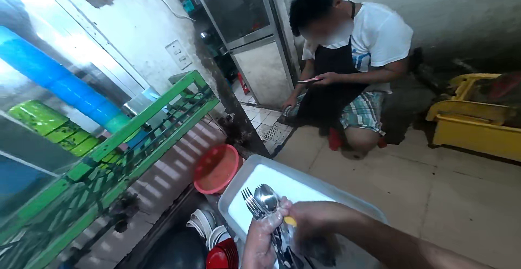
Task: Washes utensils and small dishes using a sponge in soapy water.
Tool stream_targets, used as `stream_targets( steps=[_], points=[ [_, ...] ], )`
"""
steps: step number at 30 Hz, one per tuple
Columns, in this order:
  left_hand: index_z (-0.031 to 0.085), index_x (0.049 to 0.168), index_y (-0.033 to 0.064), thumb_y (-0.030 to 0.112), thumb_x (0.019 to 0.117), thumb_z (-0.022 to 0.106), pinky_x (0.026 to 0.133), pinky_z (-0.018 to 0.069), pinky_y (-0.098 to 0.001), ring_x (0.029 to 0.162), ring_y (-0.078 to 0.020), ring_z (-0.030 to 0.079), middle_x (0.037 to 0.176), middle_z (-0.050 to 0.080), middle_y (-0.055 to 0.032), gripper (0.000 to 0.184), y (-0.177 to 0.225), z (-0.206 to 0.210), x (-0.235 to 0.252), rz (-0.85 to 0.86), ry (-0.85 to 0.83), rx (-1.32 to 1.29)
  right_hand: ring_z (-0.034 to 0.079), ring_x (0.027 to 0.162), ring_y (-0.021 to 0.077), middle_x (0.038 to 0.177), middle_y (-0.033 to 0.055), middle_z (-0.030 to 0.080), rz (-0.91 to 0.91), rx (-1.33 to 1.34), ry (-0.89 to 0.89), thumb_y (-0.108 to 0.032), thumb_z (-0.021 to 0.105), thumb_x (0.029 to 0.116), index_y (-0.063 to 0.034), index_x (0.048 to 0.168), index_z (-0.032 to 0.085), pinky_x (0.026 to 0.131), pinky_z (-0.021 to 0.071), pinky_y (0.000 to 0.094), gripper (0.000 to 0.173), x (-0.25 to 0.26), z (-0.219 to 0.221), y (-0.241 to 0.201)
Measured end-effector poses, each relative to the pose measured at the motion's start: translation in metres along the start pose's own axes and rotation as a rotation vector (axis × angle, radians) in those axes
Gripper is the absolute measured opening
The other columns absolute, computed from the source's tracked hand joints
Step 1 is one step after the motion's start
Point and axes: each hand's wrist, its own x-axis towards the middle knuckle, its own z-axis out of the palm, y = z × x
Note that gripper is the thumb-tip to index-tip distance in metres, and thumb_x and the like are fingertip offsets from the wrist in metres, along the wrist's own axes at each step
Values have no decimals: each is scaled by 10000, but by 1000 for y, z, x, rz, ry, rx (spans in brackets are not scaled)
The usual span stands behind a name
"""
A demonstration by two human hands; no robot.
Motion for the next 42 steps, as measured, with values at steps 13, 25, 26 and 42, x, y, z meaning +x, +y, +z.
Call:
stream_targets(
  steps=[13,25,26,42],
  points=[
    [556,1260,-41,-1,971,616,816,569,-316,897,-125,654,1027,670,-97,298,-4,29,-3,-115,256,577,521,1314,380,1415,226,550,-266,87,493,-190,843,809,20,1338,614,1102,430,532,614,-21,-16,-14],
    [563,1256,-136,3,910,662,951,525,-319,1030,-174,648,1116,673,-200,387,-20,26,7,177,323,806,672,1088,232,1239,146,655,-177,782,395,-141,827,797,-63,1454,475,943,568,434,749,-21,-18,-11],
    [541,1274,-157,14,895,671,1020,493,-333,1122,-204,620,1184,647,-238,435,-25,26,7,251,282,869,651,1135,266,1279,171,639,-140,697,411,-135,837,787,-60,1470,481,983,541,473,774,-17,-17,-14],
    [592,1029,-8,84,1044,541,646,584,-314,643,-142,647,726,649,-67,106,-9,26,6,-168,279,160,709,978,186,1163,125,682,-140,1068,658,90,678,758,-52,1402,497,821,613,365,684,4,-19,29]
  ],
)
